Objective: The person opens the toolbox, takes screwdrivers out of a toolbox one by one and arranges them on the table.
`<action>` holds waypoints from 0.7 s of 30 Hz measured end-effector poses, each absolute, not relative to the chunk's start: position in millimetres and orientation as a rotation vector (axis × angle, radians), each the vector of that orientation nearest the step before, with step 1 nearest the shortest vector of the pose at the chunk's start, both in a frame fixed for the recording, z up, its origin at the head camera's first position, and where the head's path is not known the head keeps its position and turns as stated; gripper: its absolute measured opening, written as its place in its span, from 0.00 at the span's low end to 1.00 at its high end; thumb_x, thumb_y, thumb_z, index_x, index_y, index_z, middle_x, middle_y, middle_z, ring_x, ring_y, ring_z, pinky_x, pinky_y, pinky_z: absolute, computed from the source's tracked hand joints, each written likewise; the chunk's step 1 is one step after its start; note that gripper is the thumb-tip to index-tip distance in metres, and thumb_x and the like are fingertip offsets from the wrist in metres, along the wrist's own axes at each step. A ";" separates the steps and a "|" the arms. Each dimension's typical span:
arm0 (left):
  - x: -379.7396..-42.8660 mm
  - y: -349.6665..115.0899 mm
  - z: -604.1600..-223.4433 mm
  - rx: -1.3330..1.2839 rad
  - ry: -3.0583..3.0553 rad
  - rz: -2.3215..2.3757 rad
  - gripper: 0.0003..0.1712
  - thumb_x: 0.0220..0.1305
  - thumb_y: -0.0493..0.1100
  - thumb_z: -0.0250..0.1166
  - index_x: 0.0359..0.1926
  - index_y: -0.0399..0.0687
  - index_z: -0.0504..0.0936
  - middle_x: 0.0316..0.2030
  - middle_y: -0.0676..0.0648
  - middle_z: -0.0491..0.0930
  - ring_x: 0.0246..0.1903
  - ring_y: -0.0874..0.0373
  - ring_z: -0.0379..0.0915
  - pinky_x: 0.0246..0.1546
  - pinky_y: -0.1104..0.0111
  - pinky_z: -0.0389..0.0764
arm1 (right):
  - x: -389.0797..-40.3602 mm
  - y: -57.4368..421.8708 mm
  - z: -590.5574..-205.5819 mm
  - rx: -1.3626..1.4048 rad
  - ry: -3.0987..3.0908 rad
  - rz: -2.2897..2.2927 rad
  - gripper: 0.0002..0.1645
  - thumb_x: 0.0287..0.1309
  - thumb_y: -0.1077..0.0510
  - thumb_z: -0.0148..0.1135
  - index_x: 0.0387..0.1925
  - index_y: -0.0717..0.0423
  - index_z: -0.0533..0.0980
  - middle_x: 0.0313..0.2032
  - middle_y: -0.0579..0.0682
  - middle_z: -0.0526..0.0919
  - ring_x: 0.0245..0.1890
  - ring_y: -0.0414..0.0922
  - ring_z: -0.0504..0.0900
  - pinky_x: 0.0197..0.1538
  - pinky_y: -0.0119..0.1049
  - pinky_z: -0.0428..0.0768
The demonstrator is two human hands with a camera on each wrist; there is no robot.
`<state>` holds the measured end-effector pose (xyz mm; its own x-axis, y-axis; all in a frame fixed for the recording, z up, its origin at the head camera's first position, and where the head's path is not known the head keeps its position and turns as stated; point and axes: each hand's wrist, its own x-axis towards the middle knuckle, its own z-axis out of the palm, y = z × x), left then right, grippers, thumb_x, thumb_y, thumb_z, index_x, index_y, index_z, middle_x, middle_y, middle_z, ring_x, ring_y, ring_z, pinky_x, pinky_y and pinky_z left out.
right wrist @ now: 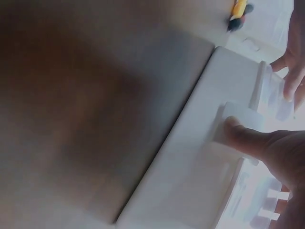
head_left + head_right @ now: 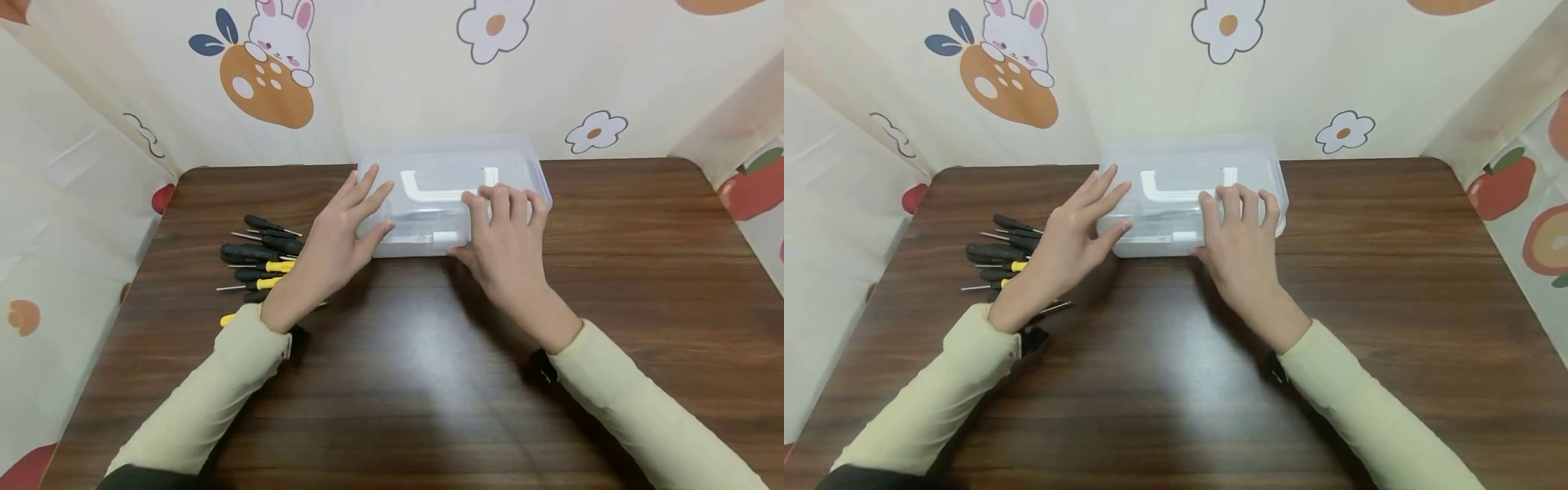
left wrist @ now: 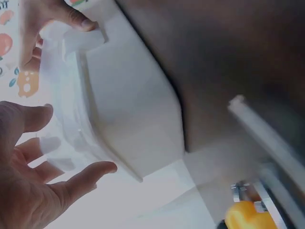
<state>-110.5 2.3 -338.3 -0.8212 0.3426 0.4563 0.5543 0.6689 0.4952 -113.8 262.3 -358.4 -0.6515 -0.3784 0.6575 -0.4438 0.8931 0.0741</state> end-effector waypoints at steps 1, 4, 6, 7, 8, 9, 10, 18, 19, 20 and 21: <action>-117.9 3.8 -337.3 -0.694 -2.588 -0.919 0.31 0.74 0.46 0.66 0.74 0.45 0.72 0.79 0.39 0.61 0.80 0.37 0.52 0.77 0.45 0.63 | -120.9 262.7 -358.4 0.585 -2.358 0.119 0.55 0.29 0.46 0.91 0.58 0.58 0.69 0.54 0.62 0.74 0.53 0.63 0.72 0.63 0.61 0.64; -139.3 8.5 -335.8 -0.651 -2.649 -0.914 0.32 0.75 0.47 0.65 0.75 0.47 0.71 0.80 0.41 0.59 0.80 0.37 0.53 0.78 0.46 0.62 | -141.1 264.5 -357.8 0.581 -2.404 0.118 0.53 0.34 0.47 0.90 0.59 0.60 0.69 0.55 0.63 0.73 0.53 0.64 0.70 0.65 0.62 0.62; -152.5 11.7 -334.8 -0.631 -2.668 -0.908 0.32 0.76 0.47 0.64 0.76 0.47 0.70 0.80 0.41 0.58 0.80 0.38 0.54 0.78 0.47 0.62 | -153.4 265.4 -356.6 0.582 -2.442 0.123 0.53 0.37 0.47 0.89 0.60 0.60 0.68 0.57 0.63 0.72 0.54 0.65 0.69 0.66 0.63 0.60; -158.5 13.2 -334.5 -0.619 -2.674 -0.905 0.32 0.76 0.47 0.64 0.76 0.47 0.70 0.80 0.41 0.58 0.79 0.38 0.56 0.78 0.47 0.62 | -159.1 265.6 -356.0 0.583 -2.459 0.131 0.53 0.39 0.47 0.88 0.61 0.61 0.68 0.57 0.64 0.72 0.54 0.65 0.68 0.67 0.63 0.60; -163.9 14.4 -334.1 -0.607 -2.678 -0.906 0.32 0.76 0.46 0.64 0.76 0.47 0.70 0.80 0.41 0.57 0.79 0.39 0.57 0.78 0.48 0.63 | -164.4 265.5 -355.4 0.583 -2.480 0.136 0.53 0.40 0.47 0.88 0.62 0.61 0.67 0.58 0.64 0.71 0.55 0.65 0.68 0.68 0.63 0.59; -168.6 15.4 -333.2 -0.593 -2.686 -0.905 0.32 0.76 0.46 0.64 0.76 0.47 0.69 0.81 0.41 0.57 0.79 0.41 0.57 0.78 0.49 0.63 | -169.2 265.0 -354.8 0.583 -2.496 0.144 0.53 0.42 0.47 0.87 0.63 0.61 0.66 0.59 0.64 0.71 0.56 0.65 0.67 0.68 0.63 0.58; -173.2 16.2 -332.7 -0.583 -2.689 -0.911 0.32 0.75 0.46 0.64 0.76 0.47 0.69 0.81 0.41 0.56 0.79 0.42 0.58 0.78 0.50 0.64 | -173.5 264.4 -354.5 0.581 -2.509 0.154 0.53 0.43 0.47 0.87 0.64 0.61 0.66 0.60 0.65 0.70 0.57 0.66 0.67 0.69 0.63 0.58; -188.5 18.5 -332.3 -0.500 -2.734 -0.955 0.34 0.76 0.45 0.63 0.78 0.50 0.66 0.82 0.45 0.52 0.78 0.49 0.61 0.74 0.53 0.71 | -187.6 262.4 -356.5 0.574 -2.558 0.189 0.54 0.47 0.48 0.85 0.67 0.60 0.63 0.63 0.65 0.68 0.63 0.66 0.65 0.74 0.64 0.54; -188.5 17.5 -331.3 -0.496 -2.748 -0.959 0.34 0.76 0.45 0.63 0.79 0.52 0.65 0.83 0.46 0.51 0.78 0.49 0.61 0.73 0.54 0.71 | -187.6 263.7 -356.3 0.591 -2.561 0.190 0.54 0.48 0.48 0.84 0.68 0.60 0.62 0.64 0.66 0.67 0.65 0.66 0.64 0.75 0.65 0.53; -188.1 16.0 -329.6 -0.497 -2.758 -0.965 0.34 0.76 0.45 0.63 0.79 0.53 0.65 0.83 0.47 0.51 0.77 0.49 0.62 0.71 0.54 0.73 | -187.3 265.6 -355.7 0.609 -2.567 0.200 0.54 0.49 0.49 0.84 0.69 0.59 0.61 0.65 0.66 0.67 0.67 0.66 0.63 0.76 0.65 0.52; -187.4 14.2 -327.6 -0.494 -2.761 -0.968 0.34 0.76 0.45 0.63 0.79 0.54 0.66 0.83 0.49 0.52 0.77 0.50 0.62 0.71 0.54 0.73 | -186.4 268.0 -354.3 0.634 -2.569 0.218 0.54 0.51 0.49 0.83 0.71 0.59 0.60 0.67 0.67 0.66 0.69 0.65 0.62 0.78 0.64 0.50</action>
<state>-187.4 14.2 -327.6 -0.9298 0.2506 0.2695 0.3640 0.7338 0.5735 -186.4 268.0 -354.3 -0.7764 -0.3969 0.4895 -0.4736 0.8799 -0.0377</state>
